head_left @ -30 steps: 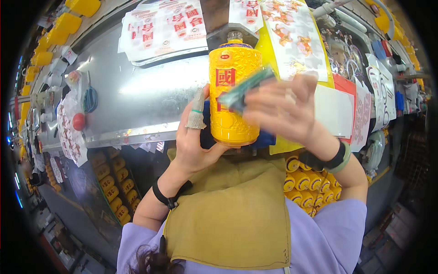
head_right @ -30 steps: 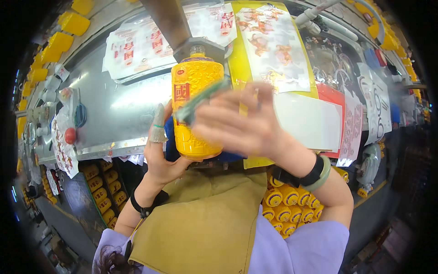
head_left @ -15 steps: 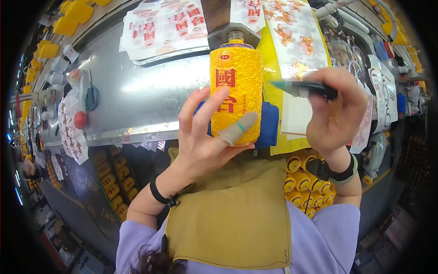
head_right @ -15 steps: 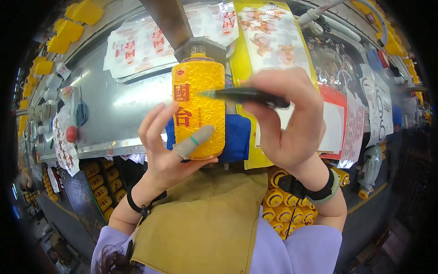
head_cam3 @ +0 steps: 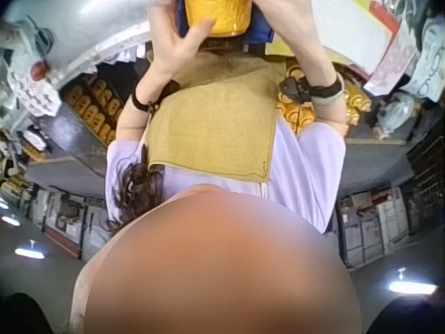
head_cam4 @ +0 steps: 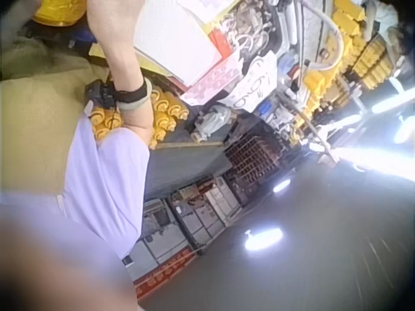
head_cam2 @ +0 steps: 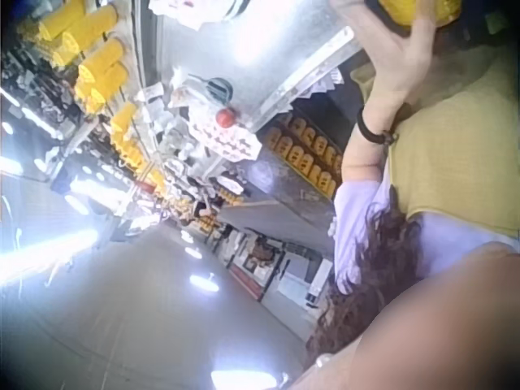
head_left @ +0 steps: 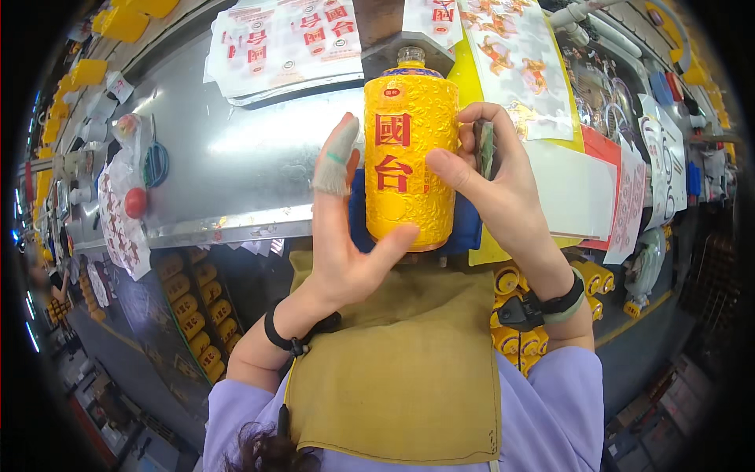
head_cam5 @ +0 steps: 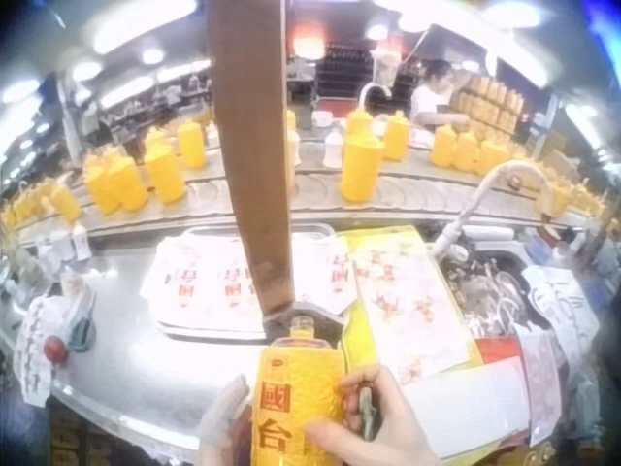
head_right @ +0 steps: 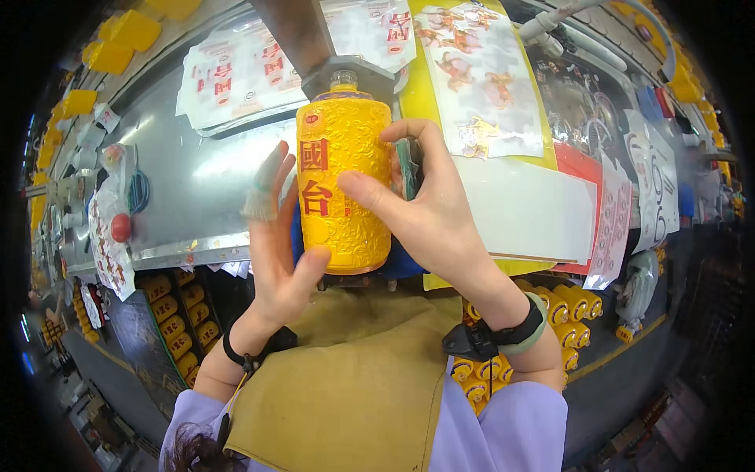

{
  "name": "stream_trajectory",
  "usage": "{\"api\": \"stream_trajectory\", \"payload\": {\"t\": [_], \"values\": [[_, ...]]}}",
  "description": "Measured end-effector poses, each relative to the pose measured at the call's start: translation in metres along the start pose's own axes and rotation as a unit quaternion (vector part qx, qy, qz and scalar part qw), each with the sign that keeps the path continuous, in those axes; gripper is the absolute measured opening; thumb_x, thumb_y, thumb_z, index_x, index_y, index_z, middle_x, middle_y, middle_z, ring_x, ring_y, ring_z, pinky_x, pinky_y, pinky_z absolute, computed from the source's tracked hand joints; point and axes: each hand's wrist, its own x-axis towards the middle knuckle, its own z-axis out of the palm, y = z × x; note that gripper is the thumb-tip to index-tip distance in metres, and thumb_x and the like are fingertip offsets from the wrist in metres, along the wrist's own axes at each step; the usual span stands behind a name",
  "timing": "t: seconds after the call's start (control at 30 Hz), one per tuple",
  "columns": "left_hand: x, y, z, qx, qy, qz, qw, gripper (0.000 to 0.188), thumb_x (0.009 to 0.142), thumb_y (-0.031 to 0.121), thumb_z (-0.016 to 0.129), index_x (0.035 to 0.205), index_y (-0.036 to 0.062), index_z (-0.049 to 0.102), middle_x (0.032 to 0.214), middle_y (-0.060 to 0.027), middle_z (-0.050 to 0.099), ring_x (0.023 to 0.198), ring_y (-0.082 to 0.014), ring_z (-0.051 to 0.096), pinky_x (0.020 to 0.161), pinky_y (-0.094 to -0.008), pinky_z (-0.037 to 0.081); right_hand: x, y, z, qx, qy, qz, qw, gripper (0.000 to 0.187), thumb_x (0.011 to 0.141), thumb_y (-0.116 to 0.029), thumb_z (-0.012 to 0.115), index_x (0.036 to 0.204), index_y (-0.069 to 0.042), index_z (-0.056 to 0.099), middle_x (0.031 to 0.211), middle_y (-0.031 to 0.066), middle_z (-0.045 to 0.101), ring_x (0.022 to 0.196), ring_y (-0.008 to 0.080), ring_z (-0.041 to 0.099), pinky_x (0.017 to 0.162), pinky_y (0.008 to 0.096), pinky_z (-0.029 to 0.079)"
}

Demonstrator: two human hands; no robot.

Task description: Applying gold decals or labels to yellow ceramic jars using a squeegee and sponge.

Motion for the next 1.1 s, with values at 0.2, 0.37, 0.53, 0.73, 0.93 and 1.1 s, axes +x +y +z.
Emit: {"api": "stream_trajectory", "payload": {"t": [0.2, 0.37, 0.53, 0.73, 0.93, 1.1], "values": [[0.023, 0.022, 0.019, -0.229, 0.024, -0.176, 0.957, 0.081, 0.093, 0.003, 0.068, 0.155, -0.0006, 0.015, 0.143, -0.0162, 0.044, 0.131, -0.0215, 0.051, 0.107, -0.0364, 0.045, 0.001, 0.005, 0.0, -0.028, 0.02, 0.011, 0.999, 0.048, 0.084, -0.017, 0.082, 0.117, -0.004, 0.05, 0.093, 0.0011, 0.052, 0.081, 0.0078, 0.047, 0.07, 0.0231, 0.043], [0.024, 0.025, 0.021, -0.234, 0.028, -0.2, 0.951, 0.075, 0.092, 0.003, 0.069, 0.151, -0.0003, 0.022, 0.136, -0.014, 0.05, 0.125, -0.0195, 0.055, 0.105, -0.0353, 0.047, 0.001, 0.008, 0.001, -0.029, 0.023, -0.004, 0.999, 0.048, 0.083, -0.017, 0.083, 0.117, -0.004, 0.05, 0.089, -0.0008, 0.05, 0.077, 0.0061, 0.044, 0.066, 0.0218, 0.04], [0.024, 0.026, 0.022, -0.219, 0.03, -0.216, 0.951, 0.075, 0.092, 0.003, 0.069, 0.151, -0.0003, 0.022, 0.136, -0.0138, 0.05, 0.124, -0.0193, 0.055, 0.103, -0.0346, 0.049, 0.002, 0.006, -0.001, -0.026, 0.013, 0.004, 1.0, 0.05, 0.083, -0.018, 0.083, 0.118, -0.004, 0.05, 0.091, -0.0004, 0.049, 0.078, 0.0063, 0.044, 0.067, 0.0219, 0.04], [0.025, 0.029, 0.026, -0.235, 0.03, -0.193, 0.952, 0.086, 0.088, 0.004, 0.073, 0.152, -0.0006, 0.015, 0.137, -0.0153, 0.05, 0.125, -0.0209, 0.056, 0.103, -0.0348, 0.049, 0.0, 0.007, -0.004, -0.05, -0.004, -0.041, 0.998, 0.055, 0.082, -0.017, 0.084, 0.121, -0.004, 0.047, 0.095, 0.0014, 0.052, 0.084, 0.0078, 0.048, 0.07, 0.0224, 0.043], [0.014, 0.018, 0.009, -0.172, -0.097, -0.197, 0.96, 0.127, 0.073, 0.007, 0.088, 0.16, 0.0074, -0.005, 0.156, -0.0159, 0.03, 0.143, -0.0284, 0.039, 0.115, -0.0436, 0.038, -0.001, 0.003, -0.007, -0.066, -0.029, -0.013, 0.997, 0.059, 0.083, -0.015, 0.082, 0.126, -0.003, 0.044, 0.104, 0.0063, 0.056, 0.098, 0.0138, 0.055, 0.084, 0.0273, 0.048], [0.004, 0.012, 0.003, -0.183, -0.112, -0.172, 0.961, 0.142, 0.063, 0.008, 0.096, 0.16, 0.0085, -0.008, 0.161, -0.0165, 0.02, 0.148, -0.0287, 0.031, 0.118, -0.0454, 0.033, 0.002, -0.005, -0.019, 0.006, -0.051, -0.017, 0.999, 0.06, 0.086, -0.01, 0.078, 0.135, -0.002, 0.043, 0.112, 0.009, 0.058, 0.104, 0.0136, 0.057, 0.087, 0.0268, 0.049]]}}
